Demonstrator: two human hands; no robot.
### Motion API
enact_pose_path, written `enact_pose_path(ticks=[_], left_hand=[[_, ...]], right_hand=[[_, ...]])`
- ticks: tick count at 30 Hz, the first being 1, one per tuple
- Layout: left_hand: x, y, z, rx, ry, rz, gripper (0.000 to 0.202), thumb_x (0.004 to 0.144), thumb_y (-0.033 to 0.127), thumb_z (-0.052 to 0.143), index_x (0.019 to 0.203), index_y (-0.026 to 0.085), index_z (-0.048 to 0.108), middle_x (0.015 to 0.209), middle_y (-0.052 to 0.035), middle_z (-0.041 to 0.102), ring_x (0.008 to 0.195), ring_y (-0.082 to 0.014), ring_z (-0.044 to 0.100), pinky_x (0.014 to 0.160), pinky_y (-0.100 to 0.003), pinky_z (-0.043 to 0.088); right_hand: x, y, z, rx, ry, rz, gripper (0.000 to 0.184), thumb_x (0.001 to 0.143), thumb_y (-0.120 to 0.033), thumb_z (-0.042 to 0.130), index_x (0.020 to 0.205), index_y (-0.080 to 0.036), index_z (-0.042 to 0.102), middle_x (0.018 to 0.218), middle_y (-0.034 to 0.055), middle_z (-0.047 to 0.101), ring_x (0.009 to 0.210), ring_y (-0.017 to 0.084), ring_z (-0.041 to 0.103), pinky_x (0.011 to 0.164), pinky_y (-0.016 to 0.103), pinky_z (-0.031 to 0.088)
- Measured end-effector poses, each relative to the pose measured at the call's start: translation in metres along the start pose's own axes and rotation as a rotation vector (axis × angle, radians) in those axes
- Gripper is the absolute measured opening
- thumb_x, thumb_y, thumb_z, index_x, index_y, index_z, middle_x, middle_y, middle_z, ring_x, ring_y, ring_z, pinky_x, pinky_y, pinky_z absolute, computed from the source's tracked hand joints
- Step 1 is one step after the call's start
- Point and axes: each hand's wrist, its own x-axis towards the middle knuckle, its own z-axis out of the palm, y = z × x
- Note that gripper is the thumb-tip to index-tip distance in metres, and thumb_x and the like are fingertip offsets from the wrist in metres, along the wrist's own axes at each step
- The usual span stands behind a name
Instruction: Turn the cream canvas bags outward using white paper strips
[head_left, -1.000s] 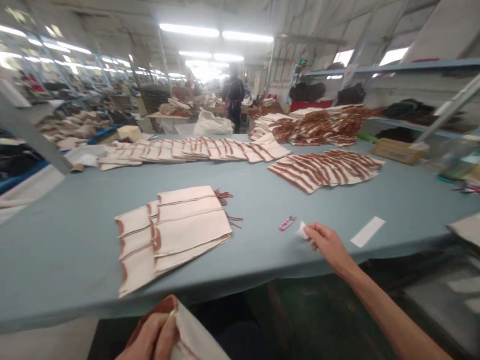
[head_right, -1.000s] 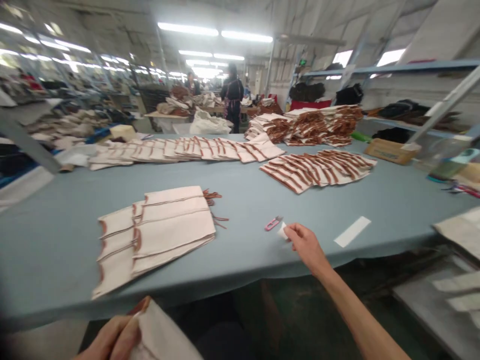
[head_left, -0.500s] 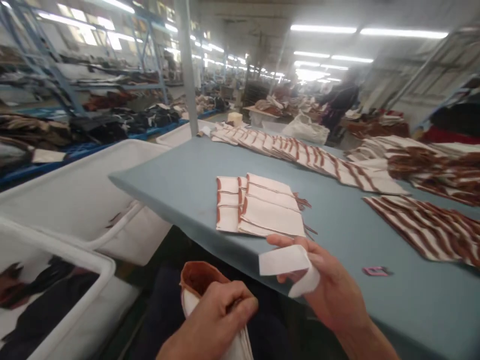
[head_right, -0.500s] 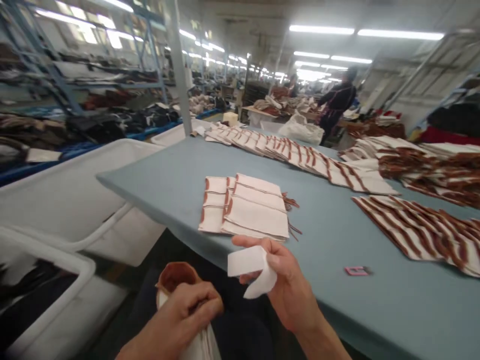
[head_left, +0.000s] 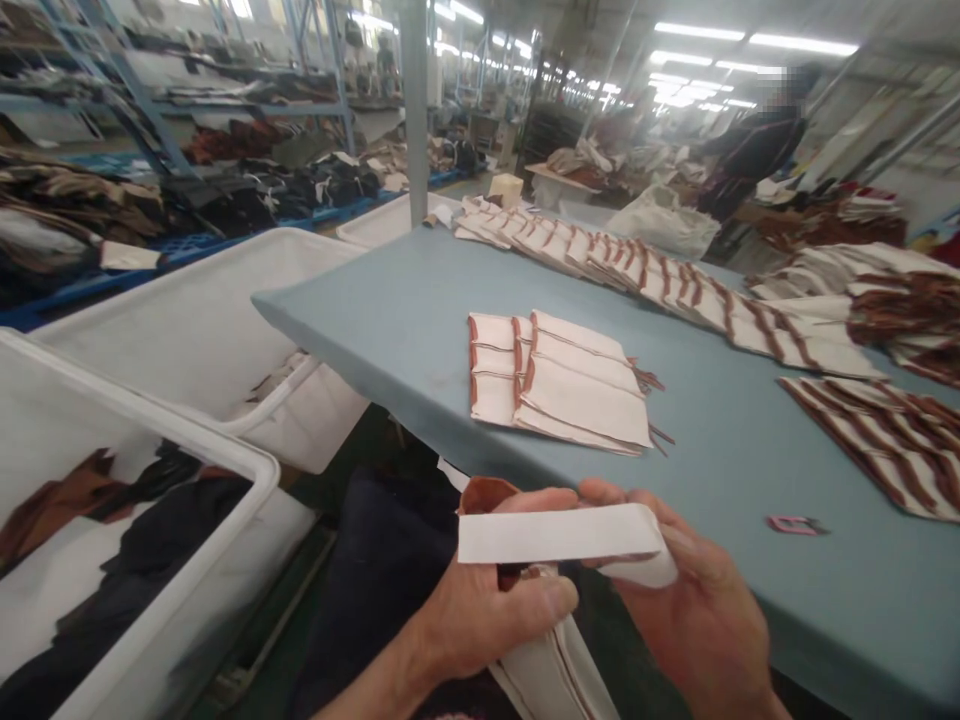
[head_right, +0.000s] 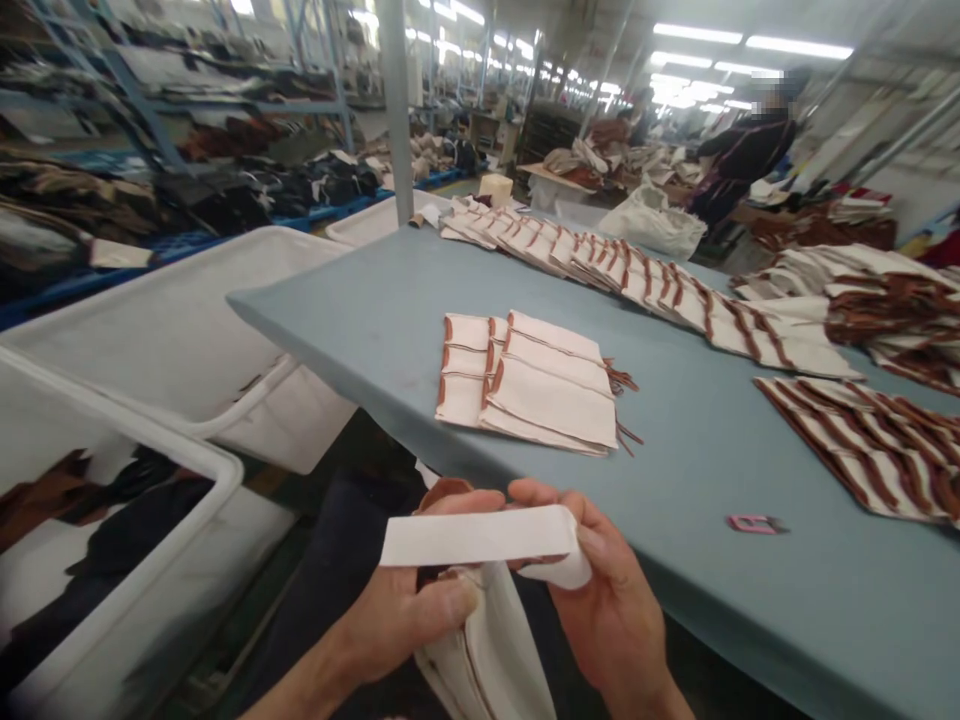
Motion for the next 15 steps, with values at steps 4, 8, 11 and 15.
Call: enact_pose_path(ticks=[4,8,11,15], left_hand=[[-0.002,0.003,0.001,0.033,0.064,0.078,0.045,0.100,0.049,0.054,0.114,0.013,0.077,0.106,-0.0116,0.077,0.096,-0.0228,0.068,0.088,-0.029,0.053],[0.001,0.010,-0.002,0.091,0.063,0.022,0.054,0.099,0.057,0.052,0.098,0.010,0.078,0.088,-0.0088,0.074,0.084,-0.0200,0.065,0.078,-0.027,0.050],[0.002,0.011,-0.007,0.092,-0.011,-0.088,0.062,0.095,0.066,0.053,0.081,0.010,0.073,0.068,-0.0021,0.059,0.064,-0.0139,0.051,0.061,-0.025,0.039],[0.001,0.009,-0.010,-0.047,-0.163,-0.258,0.059,0.087,0.068,0.064,0.075,0.010,0.072,0.064,-0.0001,0.055,0.060,-0.0114,0.046,0.058,-0.023,0.037]], right_hand=[[-0.011,0.012,-0.011,-0.023,0.007,0.038,0.029,0.089,-0.044,0.064,0.069,-0.023,0.064,0.111,0.0095,0.073,0.084,0.027,0.066,0.069,0.037,0.056],[-0.018,0.021,-0.026,-0.107,-0.076,0.061,0.033,0.093,-0.046,0.062,0.069,-0.023,0.064,0.088,0.0095,0.067,0.077,0.026,0.060,0.066,0.037,0.053],[-0.019,0.027,-0.040,-0.127,-0.078,0.100,0.038,0.089,-0.055,0.065,0.067,-0.025,0.060,0.075,0.0069,0.062,0.068,0.025,0.056,0.059,0.037,0.050],[-0.013,0.022,-0.056,-0.370,0.058,0.110,0.039,0.085,-0.063,0.068,0.076,-0.025,0.069,0.090,0.0106,0.073,0.079,0.029,0.065,0.065,0.038,0.054]])
